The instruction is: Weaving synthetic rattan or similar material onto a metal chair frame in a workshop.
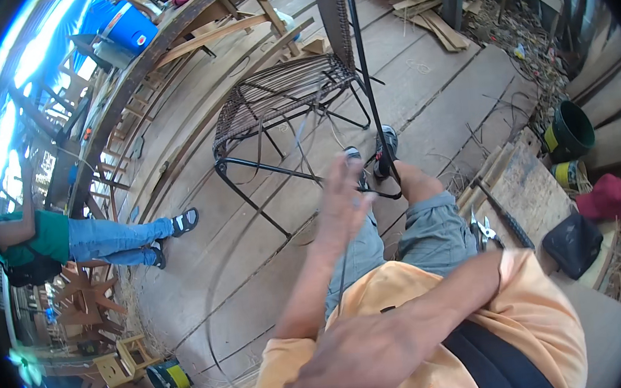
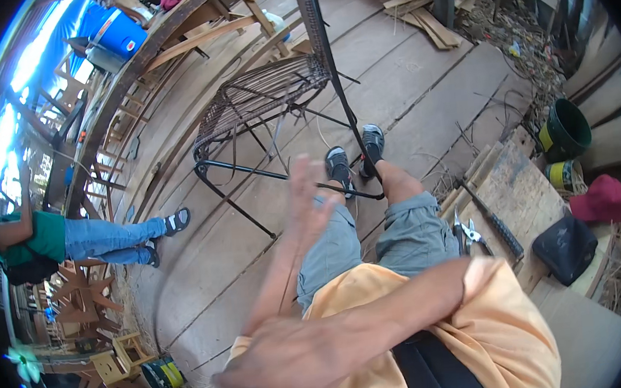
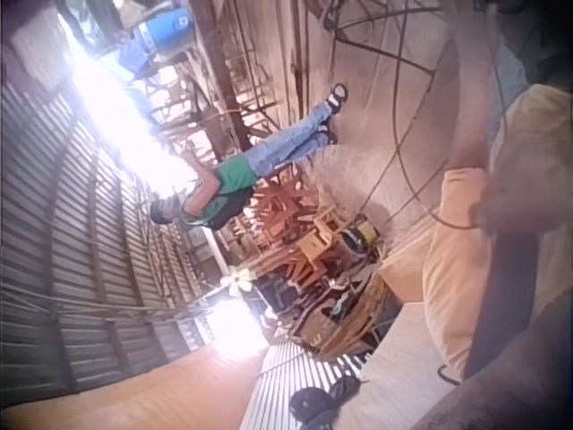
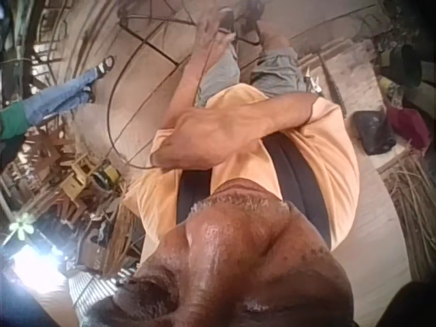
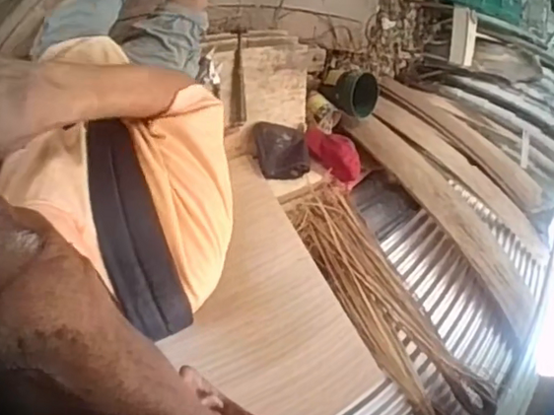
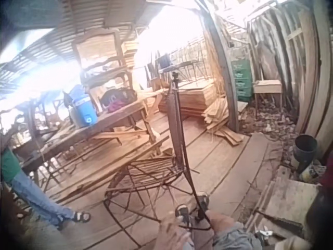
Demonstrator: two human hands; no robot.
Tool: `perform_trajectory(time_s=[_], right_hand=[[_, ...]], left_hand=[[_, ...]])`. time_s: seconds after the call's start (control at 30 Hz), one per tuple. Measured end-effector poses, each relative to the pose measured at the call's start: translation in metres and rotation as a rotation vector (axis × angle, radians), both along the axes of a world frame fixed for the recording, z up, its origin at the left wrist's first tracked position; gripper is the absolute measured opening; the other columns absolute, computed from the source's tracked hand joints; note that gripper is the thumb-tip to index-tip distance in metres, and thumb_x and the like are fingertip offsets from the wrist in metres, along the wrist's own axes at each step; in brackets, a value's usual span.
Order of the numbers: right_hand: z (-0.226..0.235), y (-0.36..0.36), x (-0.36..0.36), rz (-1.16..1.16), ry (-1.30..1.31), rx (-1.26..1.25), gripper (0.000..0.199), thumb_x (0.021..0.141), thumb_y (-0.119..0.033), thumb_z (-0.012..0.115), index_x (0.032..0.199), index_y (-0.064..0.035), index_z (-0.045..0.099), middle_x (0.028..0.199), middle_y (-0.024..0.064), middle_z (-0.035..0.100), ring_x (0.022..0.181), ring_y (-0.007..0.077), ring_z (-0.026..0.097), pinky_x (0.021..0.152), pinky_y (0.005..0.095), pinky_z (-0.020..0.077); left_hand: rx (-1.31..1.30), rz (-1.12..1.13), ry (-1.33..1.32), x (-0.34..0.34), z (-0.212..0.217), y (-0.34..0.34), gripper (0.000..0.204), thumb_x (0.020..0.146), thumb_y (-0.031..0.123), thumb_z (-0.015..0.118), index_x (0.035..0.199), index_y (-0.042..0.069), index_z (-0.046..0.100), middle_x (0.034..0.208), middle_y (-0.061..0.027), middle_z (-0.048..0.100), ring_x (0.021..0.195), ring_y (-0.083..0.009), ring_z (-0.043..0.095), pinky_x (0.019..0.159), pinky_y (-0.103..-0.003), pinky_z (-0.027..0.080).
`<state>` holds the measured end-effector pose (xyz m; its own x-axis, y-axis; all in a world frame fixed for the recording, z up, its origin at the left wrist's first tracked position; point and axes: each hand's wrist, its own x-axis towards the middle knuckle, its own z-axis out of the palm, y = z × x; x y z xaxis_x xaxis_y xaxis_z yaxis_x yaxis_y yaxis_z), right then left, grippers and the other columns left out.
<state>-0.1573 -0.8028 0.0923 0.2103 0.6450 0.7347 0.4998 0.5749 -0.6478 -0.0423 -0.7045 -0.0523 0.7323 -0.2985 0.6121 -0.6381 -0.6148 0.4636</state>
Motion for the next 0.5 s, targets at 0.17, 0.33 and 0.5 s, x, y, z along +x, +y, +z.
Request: perform_trajectory(time_s=[0.17, 0.33, 0.5], right_hand=[[0.039, 0.026, 0.071, -0.335, -0.277, 0.074, 0.023, 0.081, -0.013, 0.051, 0.099, -0.0010, 0.058, 0.084, 0.0128, 0.058, 0.077, 0.0307, 0.060, 0.062, 0.0389, 0.0485], [-0.060, 0.022, 0.142, -0.423, 0.598, -0.019, 0.052, 0.090, -0.046, 0.041, 0.113, -0.0007, 0.052, 0.112, 0.0180, 0.055, 0.108, 0.0316, 0.050, 0.093, 0.0367, 0.0376], [-0.124, 0.020, 0.109, -0.504, -0.075, -0.485, 0.043, 0.090, -0.041, 0.042, 0.104, -0.0031, 0.058, 0.097, 0.0172, 0.059, 0.098, 0.0336, 0.053, 0.087, 0.0404, 0.0405]], left_hand=[[-0.500, -0.393, 0.500, -0.070, 0.037, -0.016, 0.005, 0.083, 0.003, 0.052, 0.085, 0.001, 0.056, 0.086, -0.0098, 0.061, 0.080, -0.0214, 0.058, 0.077, -0.033, 0.045], [-1.470, -0.684, 0.590, -0.125, 0.155, 0.070, 0.031, 0.095, 0.031, 0.041, 0.079, 0.007, 0.053, 0.068, -0.0048, 0.058, 0.052, -0.0188, 0.053, 0.053, -0.033, 0.047], [-1.194, -0.436, 0.070, -0.195, 0.274, 0.182, 0.032, 0.094, 0.016, 0.034, 0.063, 0.013, 0.036, 0.055, 0.0015, 0.032, 0.045, -0.0097, 0.027, 0.046, -0.025, 0.026]])
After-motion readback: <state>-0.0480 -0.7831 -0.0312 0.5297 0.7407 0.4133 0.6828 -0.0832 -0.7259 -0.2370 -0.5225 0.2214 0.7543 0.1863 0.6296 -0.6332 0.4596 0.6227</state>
